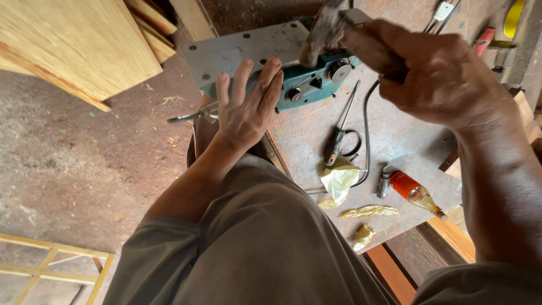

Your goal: The person repairs a teal electric hand plane on a workbench. They use a screwdriver to adjust internal components and a hammer to tap the casing, then reassemble the tool by securing the base plate and tightening screws.

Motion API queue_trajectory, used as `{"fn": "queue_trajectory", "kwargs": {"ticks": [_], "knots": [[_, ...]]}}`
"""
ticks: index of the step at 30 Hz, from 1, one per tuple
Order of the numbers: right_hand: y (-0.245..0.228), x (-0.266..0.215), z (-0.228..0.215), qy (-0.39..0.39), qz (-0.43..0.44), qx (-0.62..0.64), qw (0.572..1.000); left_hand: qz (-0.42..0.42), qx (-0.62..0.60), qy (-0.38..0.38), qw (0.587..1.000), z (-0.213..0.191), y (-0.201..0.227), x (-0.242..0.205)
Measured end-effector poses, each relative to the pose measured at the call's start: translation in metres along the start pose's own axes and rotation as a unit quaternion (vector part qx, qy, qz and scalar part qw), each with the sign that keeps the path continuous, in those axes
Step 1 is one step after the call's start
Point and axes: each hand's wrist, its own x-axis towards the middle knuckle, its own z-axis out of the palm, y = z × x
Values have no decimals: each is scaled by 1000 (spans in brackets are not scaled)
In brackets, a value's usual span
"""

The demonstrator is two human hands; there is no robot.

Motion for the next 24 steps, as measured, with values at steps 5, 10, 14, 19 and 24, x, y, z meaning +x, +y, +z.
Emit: {"fn": "queue_trajectory", "kwargs": {"ticks": [5,10,14,19,24], "knots": [[29,-8,5,18,-30,-22,999,3,-9,-5,1000,0,1,0],[37,-11,-6,83,-79,-131,985,-3,-2,-7,1000,-2,-1,-1],[26,-14,-6,33,34,-7,999,-7,-10,-5,1000,-1,3,-3],[26,-8,-4,-13,45,-91,995,-5,-14,-16,1000,1,1,-1],[32,-9,-4,-19,22,-93,995,-9,-6,-10,1000,-1,4,-2]]}}
